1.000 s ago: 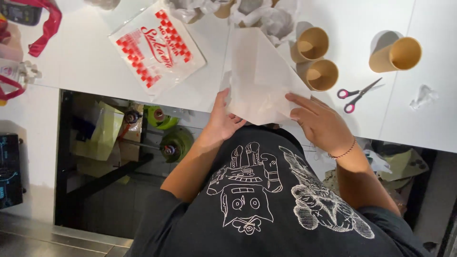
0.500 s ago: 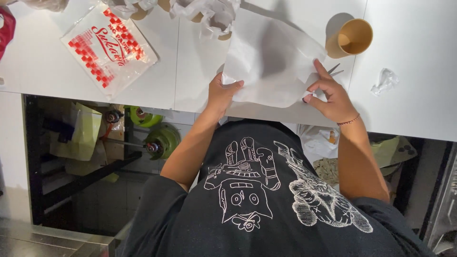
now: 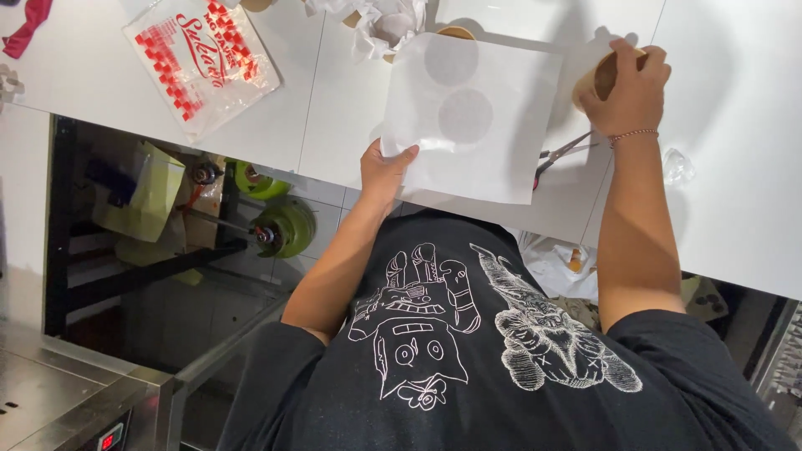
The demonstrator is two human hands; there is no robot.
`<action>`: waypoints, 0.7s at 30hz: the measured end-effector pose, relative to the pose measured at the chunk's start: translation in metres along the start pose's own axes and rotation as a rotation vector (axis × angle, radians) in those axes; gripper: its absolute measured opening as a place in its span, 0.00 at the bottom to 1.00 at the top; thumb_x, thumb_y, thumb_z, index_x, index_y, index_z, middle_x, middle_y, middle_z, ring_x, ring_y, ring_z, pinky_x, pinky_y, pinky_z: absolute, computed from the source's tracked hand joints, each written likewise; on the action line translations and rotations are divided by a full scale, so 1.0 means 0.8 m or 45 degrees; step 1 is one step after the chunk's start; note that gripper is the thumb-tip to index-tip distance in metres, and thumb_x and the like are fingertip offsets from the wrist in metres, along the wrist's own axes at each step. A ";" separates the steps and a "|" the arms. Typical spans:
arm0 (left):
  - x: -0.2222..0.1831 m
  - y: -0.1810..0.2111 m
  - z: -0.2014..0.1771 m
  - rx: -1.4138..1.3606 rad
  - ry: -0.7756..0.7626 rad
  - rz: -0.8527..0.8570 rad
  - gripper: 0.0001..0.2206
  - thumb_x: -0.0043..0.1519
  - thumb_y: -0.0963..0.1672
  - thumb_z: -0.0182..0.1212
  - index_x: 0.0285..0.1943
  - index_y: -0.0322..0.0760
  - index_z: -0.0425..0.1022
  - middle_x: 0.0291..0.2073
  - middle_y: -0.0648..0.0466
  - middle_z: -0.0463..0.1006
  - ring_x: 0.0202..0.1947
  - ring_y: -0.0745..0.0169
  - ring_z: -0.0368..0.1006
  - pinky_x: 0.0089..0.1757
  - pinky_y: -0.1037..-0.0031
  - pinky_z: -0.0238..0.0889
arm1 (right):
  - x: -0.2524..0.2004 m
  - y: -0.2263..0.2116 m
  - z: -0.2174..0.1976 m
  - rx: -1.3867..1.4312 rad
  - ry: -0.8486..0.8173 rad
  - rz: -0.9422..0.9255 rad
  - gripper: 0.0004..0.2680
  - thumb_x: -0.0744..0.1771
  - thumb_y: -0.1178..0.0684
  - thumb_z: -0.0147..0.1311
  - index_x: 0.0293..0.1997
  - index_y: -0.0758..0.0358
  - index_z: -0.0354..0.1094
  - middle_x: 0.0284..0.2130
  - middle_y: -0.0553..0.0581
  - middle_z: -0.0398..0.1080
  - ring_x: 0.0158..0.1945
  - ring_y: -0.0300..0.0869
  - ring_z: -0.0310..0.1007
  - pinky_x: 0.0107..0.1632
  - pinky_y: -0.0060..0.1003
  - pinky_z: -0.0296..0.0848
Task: Lining brown paper cups with white paper sheets.
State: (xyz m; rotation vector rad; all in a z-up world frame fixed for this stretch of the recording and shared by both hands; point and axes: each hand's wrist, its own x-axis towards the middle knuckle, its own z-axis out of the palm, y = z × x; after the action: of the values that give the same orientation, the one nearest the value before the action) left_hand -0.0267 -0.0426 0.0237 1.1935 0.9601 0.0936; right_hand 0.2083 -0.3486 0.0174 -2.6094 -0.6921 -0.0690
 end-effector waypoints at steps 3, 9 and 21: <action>0.001 0.002 0.003 0.034 0.011 0.065 0.13 0.54 0.43 0.72 0.47 0.38 0.79 0.40 0.55 0.85 0.40 0.65 0.79 0.46 0.73 0.74 | 0.005 -0.055 -0.041 -0.132 0.227 0.004 0.27 0.63 0.59 0.78 0.67 0.61 0.63 0.56 0.68 0.52 0.54 0.64 0.59 0.43 0.60 0.77; -0.008 0.015 0.007 0.106 0.027 0.041 0.14 0.56 0.44 0.71 0.50 0.39 0.78 0.41 0.58 0.83 0.42 0.66 0.76 0.49 0.74 0.70 | -0.011 -0.211 -0.077 0.416 0.299 -0.635 0.21 0.67 0.53 0.59 0.62 0.79 0.61 0.51 0.76 0.58 0.58 0.65 0.59 0.61 0.58 0.65; 0.001 -0.002 -0.007 0.203 -0.311 0.519 0.38 0.55 0.39 0.68 0.74 0.29 0.51 0.62 0.36 0.62 0.65 0.38 0.60 0.62 0.50 0.59 | -0.014 -0.241 0.090 -0.157 0.322 -0.570 0.27 0.54 0.49 0.68 0.60 0.48 0.72 0.46 0.59 0.61 0.46 0.55 0.68 0.42 0.48 0.71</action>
State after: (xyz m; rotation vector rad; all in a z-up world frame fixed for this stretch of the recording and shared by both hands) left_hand -0.0304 -0.0389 0.0213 1.4987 0.5082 0.1936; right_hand 0.1011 -0.1732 0.0276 -2.4454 -1.1909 -0.5808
